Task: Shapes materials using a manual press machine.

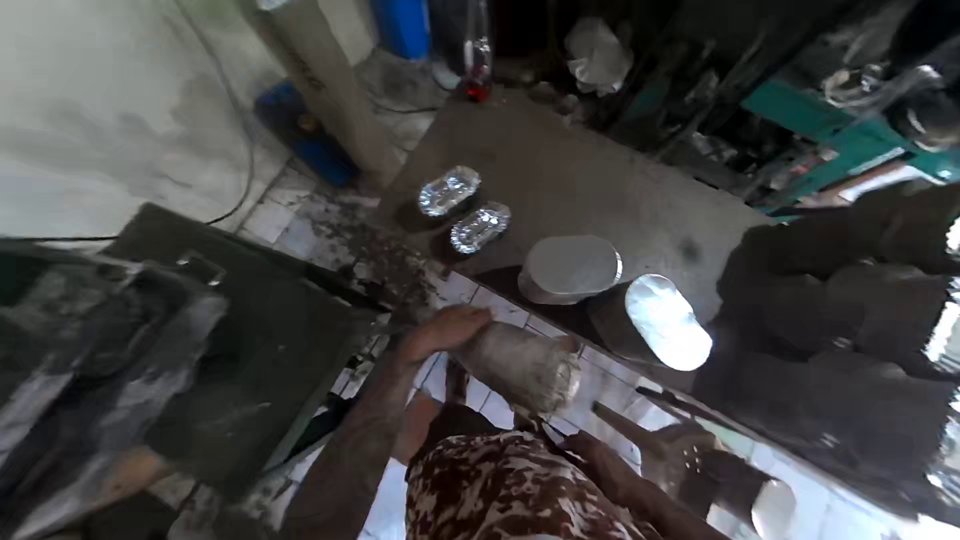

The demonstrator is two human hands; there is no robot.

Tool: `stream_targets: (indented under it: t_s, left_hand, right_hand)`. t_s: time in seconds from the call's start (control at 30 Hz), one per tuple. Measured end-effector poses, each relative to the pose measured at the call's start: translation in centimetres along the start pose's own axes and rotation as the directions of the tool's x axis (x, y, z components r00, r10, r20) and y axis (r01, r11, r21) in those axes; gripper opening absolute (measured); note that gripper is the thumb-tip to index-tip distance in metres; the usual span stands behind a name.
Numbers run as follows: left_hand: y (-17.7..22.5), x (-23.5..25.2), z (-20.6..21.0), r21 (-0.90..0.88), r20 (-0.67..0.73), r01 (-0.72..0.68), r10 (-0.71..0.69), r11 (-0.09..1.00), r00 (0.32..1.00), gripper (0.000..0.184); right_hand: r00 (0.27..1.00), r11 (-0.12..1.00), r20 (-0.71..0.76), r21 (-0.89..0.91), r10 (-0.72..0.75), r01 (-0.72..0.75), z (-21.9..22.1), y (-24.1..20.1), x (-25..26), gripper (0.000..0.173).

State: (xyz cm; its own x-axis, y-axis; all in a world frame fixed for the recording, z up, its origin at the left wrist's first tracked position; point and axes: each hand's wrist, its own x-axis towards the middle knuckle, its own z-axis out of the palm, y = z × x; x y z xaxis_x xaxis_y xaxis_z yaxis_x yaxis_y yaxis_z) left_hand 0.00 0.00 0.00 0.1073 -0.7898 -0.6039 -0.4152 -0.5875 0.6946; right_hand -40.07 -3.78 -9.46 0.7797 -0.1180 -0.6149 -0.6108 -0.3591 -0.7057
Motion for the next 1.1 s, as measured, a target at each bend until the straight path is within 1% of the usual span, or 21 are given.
stream_targets:
  t_s: [0.07,0.13,0.2,0.27,0.3,0.33,0.37,0.4,0.43,0.47,0.5,0.53,0.6,0.67,0.73,0.8,0.83,0.93,1.0,1.07,1.1]
  left_hand:
    - [-0.1,-5.9,-4.0,-0.187,-0.207,-0.167,0.127,0.968,0.97,0.05]
    - [-1.2,-9.6,-8.4,-0.288,-0.421,-0.286,0.147,0.914,0.895,0.058]
    - [-2.0,-11.4,-13.4,-0.546,-0.623,-0.425,-0.011,0.722,0.782,0.041]
    - [-2.9,-12.1,-17.7,-0.616,-0.756,-0.566,-0.209,0.548,0.62,0.034]
    - [-3.8,-12.3,-18.9,-0.559,-0.817,-0.608,-0.248,0.564,0.521,0.038]
    - [-5.2,-12.7,-19.1,-0.457,-0.874,-0.595,-0.211,0.662,0.437,0.046]
    - [-7.1,-13.5,-18.2,-0.347,-0.898,-0.476,-0.141,0.808,0.416,0.054]
    - [-9.6,-14.5,-17.0,-0.244,-0.878,-0.244,-0.107,0.939,0.467,0.06]
    - [-13.1,-15.5,-15.7,-0.128,-0.837,0.007,-0.112,0.992,0.535,0.065]
    - [-17.0,-16.5,-14.8,-0.082,-0.799,0.188,-0.177,0.979,0.574,0.069]
    - [-20.6,-17.7,-14.5,-0.073,-0.784,0.316,-0.25,0.946,0.569,0.07]
    - [-23.3,-19.5,-14.4,-0.075,-0.753,0.383,-0.305,0.921,0.583,0.068]
    - [-24.8,-23.8,-14.2,-0.073,-0.656,0.313,-0.282,0.947,0.7,0.056]
    - [-24.5,-28.3,-12.9,-0.067,-0.531,0.2,-0.204,0.978,0.822,0.051]
    - [-26.6,-31.3,-11.9,0.037,-0.44,0.257,-0.215,0.966,0.872,0.046]
    - [-30.4,-32.7,-11.1,0.143,-0.433,0.367,-0.275,0.919,0.858,0.044]
    - [-31.7,-33.3,-10.8,0.17,-0.438,0.379,-0.274,0.91,0.856,0.043]
    - [-28.8,-36.3,-9.1,0.172,-0.439,0.313,-0.212,0.934,0.873,0.043]
    - [-24.6,-38.8,-6.3,0.146,-0.432,0.129,-0.054,0.981,0.9,0.032]
    - [-21.7,-39.7,-3.0,0.056,-0.465,-0.169,0.175,0.984,0.868,0.028]
    - [-20.5,-39.4,-1.6,-0.021,-0.451,-0.288,0.248,0.957,0.857,0.032]
  right_hand:
    - [0.999,0.999,-0.001,-0.007,-0.042,0.042,-1.0,-0.5,1.6,0.032]
    - [0.998,0.999,-0.064,0.044,-0.015,0.018,-1.8,-1.4,3.7,0.032]
    - [0.971,0.994,-0.235,0.093,-0.04,0.063,-1.9,-2.8,6.5,0.031]
    - [0.931,0.985,-0.355,0.109,-0.087,0.134,-1.8,-5.6,9.2,0.028]
    - [0.914,0.978,-0.39,0.117,-0.116,0.174,-1.7,-7.2,10.7,0.027]
    - [0.901,0.971,-0.409,0.112,-0.148,0.211,-1.5,-9.1,12.3,0.026]
    - [0.891,0.966,-0.415,0.088,-0.186,0.243,-1.4,-11.3,13.9,0.025]
    - [0.881,0.96,-0.414,0.056,-0.228,0.275,-1.3,-13.7,15.5,0.024]
    - [0.87,0.953,-0.414,0.022,-0.268,0.303,-1.3,-16.3,16.9,0.024]
    - [0.858,0.942,-0.414,0.0,-0.305,0.335,-1.4,-19.0,18.4,0.024]
    - [0.836,0.927,-0.423,-0.03,-0.35,0.373,-1.5,-21.7,19.8,0.023]
    - [0.81,0.908,-0.429,-0.065,-0.4,0.414,-1.5,-24.4,21.2,0.023]
    - [0.729,0.836,-0.414,-0.201,-0.544,0.51,-1.2,-29.7,23.8,0.023]
    - [0.633,0.672,-0.256,-0.434,-0.73,0.6,-0.3,-34.3,26.4,0.023]
    - [0.505,0.366,0.055,-0.622,-0.861,0.692,1.1,-38.5,29.0,0.025]
    - [0.346,0.017,0.38,-0.651,-0.858,0.759,2.8,-42.5,31.8,0.022]
    - [0.339,-0.066,0.498,-0.632,-0.798,0.772,3.5,-44.7,33.4,0.023]
    - [0.513,-0.102,0.618,-0.692,-0.596,0.715,6.5,-49.6,37.4,0.034]
    - [0.566,-0.024,0.62,-0.685,-0.543,0.728,10.6,-51.1,37.1,0.035]
    - [0.522,0.001,0.619,-0.644,-0.587,0.765,16.1,-52.9,35.5,0.029]
    - [0.544,0.045,0.623,-0.634,-0.562,0.772,18.8,-54.0,34.6,0.028]
